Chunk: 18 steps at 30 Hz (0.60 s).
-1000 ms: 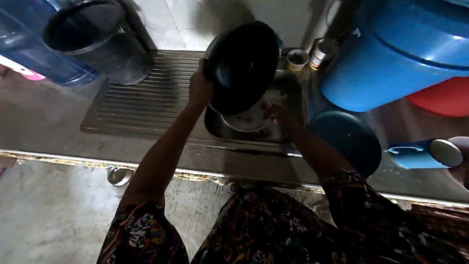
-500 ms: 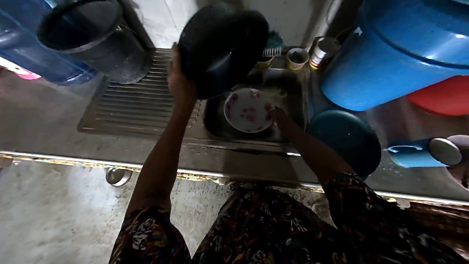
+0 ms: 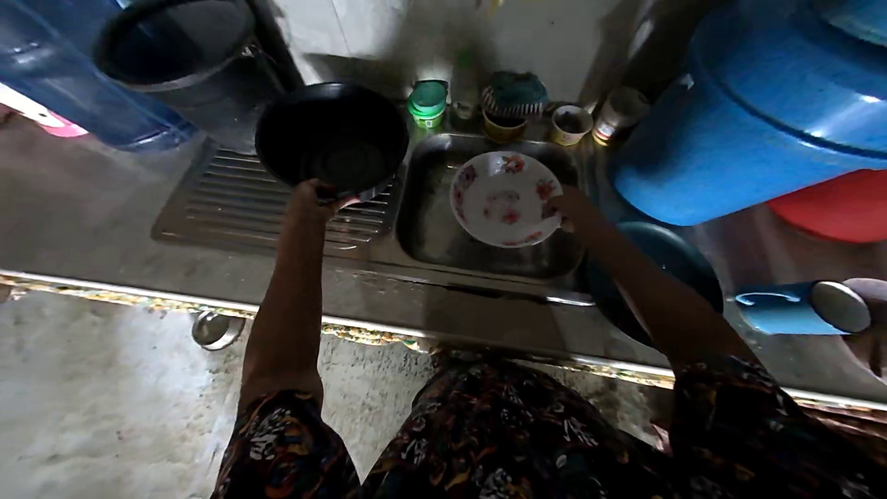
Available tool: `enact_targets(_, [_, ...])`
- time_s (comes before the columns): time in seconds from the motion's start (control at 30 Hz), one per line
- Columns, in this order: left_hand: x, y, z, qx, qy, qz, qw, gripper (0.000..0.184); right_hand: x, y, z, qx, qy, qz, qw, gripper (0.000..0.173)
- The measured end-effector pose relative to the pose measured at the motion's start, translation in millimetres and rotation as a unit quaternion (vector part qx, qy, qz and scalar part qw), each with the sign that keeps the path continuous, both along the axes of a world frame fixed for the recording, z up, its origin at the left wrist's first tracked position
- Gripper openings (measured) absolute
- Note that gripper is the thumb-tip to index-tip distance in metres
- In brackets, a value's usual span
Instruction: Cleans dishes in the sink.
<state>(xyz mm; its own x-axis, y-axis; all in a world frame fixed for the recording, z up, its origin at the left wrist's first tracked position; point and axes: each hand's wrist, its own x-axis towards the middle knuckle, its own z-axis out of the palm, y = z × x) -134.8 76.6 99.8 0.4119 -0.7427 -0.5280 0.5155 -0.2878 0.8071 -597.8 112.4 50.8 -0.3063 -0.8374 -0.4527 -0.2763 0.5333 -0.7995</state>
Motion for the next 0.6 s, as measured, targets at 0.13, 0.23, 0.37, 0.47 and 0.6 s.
enact_targets(0.13, [3.0,-1.0,-15.3,-0.022,0.033,0.013,0.999,0.047,-1.8,2.1,13.3,-0.024,-0.021,-0.006,0.999,0.052])
enact_targets(0.23, [-15.2,17.4,-9.0,-0.017,0.045,-0.02,0.999,0.06,-7.0,2.6,12.0,-0.05,-0.046,0.002,0.998,0.051])
enact_targets(0.37, [-76.0,52.7,-4.2,-0.004,-0.017,-0.258,0.966,0.069,0.8,6.1,29.0,-0.042,-0.035,0.04,0.998,0.046])
enact_targets(0.47, [-126.4,58.4,-16.2,-0.035,-0.035,-0.399,0.916,0.052,10.5,9.5,29.9,-0.067,-0.054,0.09,0.992,0.04])
enact_targets(0.6, [-169.6,56.5,-37.2,-0.13,0.157,-0.359,0.911,0.026,27.8,12.7,26.4,-0.071,0.015,0.14,0.988,0.056])
